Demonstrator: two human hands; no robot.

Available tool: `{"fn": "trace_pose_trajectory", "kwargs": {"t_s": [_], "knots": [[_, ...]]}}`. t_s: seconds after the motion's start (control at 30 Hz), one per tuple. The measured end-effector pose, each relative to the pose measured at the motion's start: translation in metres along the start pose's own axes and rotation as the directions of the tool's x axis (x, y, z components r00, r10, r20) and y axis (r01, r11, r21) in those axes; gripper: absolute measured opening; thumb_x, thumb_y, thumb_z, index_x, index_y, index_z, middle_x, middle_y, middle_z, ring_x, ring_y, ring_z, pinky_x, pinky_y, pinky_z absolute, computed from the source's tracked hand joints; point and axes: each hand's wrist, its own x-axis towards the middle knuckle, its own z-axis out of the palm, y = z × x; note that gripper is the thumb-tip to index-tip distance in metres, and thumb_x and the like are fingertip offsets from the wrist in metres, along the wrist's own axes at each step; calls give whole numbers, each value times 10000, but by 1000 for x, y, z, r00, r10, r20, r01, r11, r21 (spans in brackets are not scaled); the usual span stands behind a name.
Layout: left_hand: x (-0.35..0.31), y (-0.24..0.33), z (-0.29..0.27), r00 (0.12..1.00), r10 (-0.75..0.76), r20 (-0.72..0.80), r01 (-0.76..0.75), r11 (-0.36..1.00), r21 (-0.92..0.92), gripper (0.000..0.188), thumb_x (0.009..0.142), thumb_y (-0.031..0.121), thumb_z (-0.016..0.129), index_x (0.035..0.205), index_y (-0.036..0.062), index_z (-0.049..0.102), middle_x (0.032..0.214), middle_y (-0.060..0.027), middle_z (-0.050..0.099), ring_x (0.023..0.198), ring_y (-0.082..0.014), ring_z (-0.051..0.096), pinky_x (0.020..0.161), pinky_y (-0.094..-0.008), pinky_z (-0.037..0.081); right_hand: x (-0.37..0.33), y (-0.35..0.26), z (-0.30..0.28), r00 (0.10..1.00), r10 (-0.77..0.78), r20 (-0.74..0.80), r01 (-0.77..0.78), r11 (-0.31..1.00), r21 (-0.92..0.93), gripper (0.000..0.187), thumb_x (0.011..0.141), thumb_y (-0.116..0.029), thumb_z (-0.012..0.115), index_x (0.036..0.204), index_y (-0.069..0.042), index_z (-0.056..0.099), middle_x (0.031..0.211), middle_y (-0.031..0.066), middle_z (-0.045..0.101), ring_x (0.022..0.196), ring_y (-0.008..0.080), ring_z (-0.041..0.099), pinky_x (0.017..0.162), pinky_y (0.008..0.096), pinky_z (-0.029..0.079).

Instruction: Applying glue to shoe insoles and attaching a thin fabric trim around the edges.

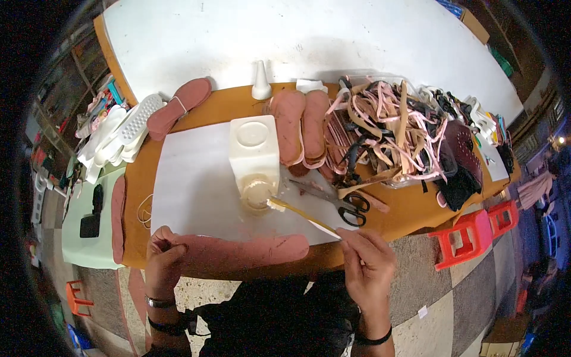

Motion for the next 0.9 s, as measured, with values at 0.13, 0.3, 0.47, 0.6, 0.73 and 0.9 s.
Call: {"fn": "trace_pose_trajectory", "kwargs": {"t_s": [0.13, 0.3, 0.47, 0.6, 0.73, 0.9], "knots": [[-6, 2, -2, 1000, 19, -23, -19, 1000, 18, 257, 822, -158, 714, 882, 71, 615, 891, -56, 739, 801, -118, 714, 726, -253, 585, 33, 4, 25, 973, -177, 147, 193, 976, -100, 181, 869, 46, 722, 1040, -5, 755, 889, 165, 699, 735, 290, 688, 643, 356, 542], [-10, 1, 1, 1000, 19, -23, -19, 1000, 1, 252, 823, -145, 741, 882, 69, 621, 865, -55, 742, 743, -103, 697, 660, -240, 564, 54, 9, 54, 940, -278, 199, 319, 924, -212, 177, 861, 37, 721, 1022, -19, 770, 861, 146, 689, 746, 306, 688, 663, 362, 539], [-11, 1, 0, 1000, 1, -30, 0, 1000, 29, 253, 818, -129, 760, 879, 72, 620, 855, -47, 738, 713, -88, 676, 607, -227, 527, 60, 11, 64, 906, -356, 231, 413, 865, -286, 193, 827, -20, 729, 1007, -75, 770, 877, 113, 705, 769, 322, 703, 661, 406, 567], [-11, -1, -1, 999, 17, -33, -17, 1000, 14, 253, 814, -122, 768, 881, 74, 622, 853, -46, 735, 706, -83, 666, 599, -225, 521, 61, 10, 51, 932, -312, 184, 352, 900, -257, 196, 844, -8, 720, 1025, -64, 771, 871, 132, 707, 771, 333, 702, 673, 408, 564], [-10, -4, -1, 998, 22, -55, -20, 999, 36, 254, 813, -127, 762, 881, 74, 622, 853, -47, 734, 695, -78, 655, 596, -221, 516, 56, 12, 38, 966, -176, 191, 204, 969, -137, 165, 876, 14, 703, 1028, -13, 762, 858, 160, 705, 762, 324, 691, 689, 380, 538], [-10, -5, -1, 999, 18, -28, -18, 1000, -14, 252, 813, -139, 748, 883, 69, 623, 845, -49, 730, 683, -74, 645, 595, -219, 516, 42, 19, 40, 974, -153, 166, 175, 976, -129, 148, 905, 32, 675, 1034, 26, 748, 821, 163, 690, 745, 290, 683, 687, 350, 519]]}}
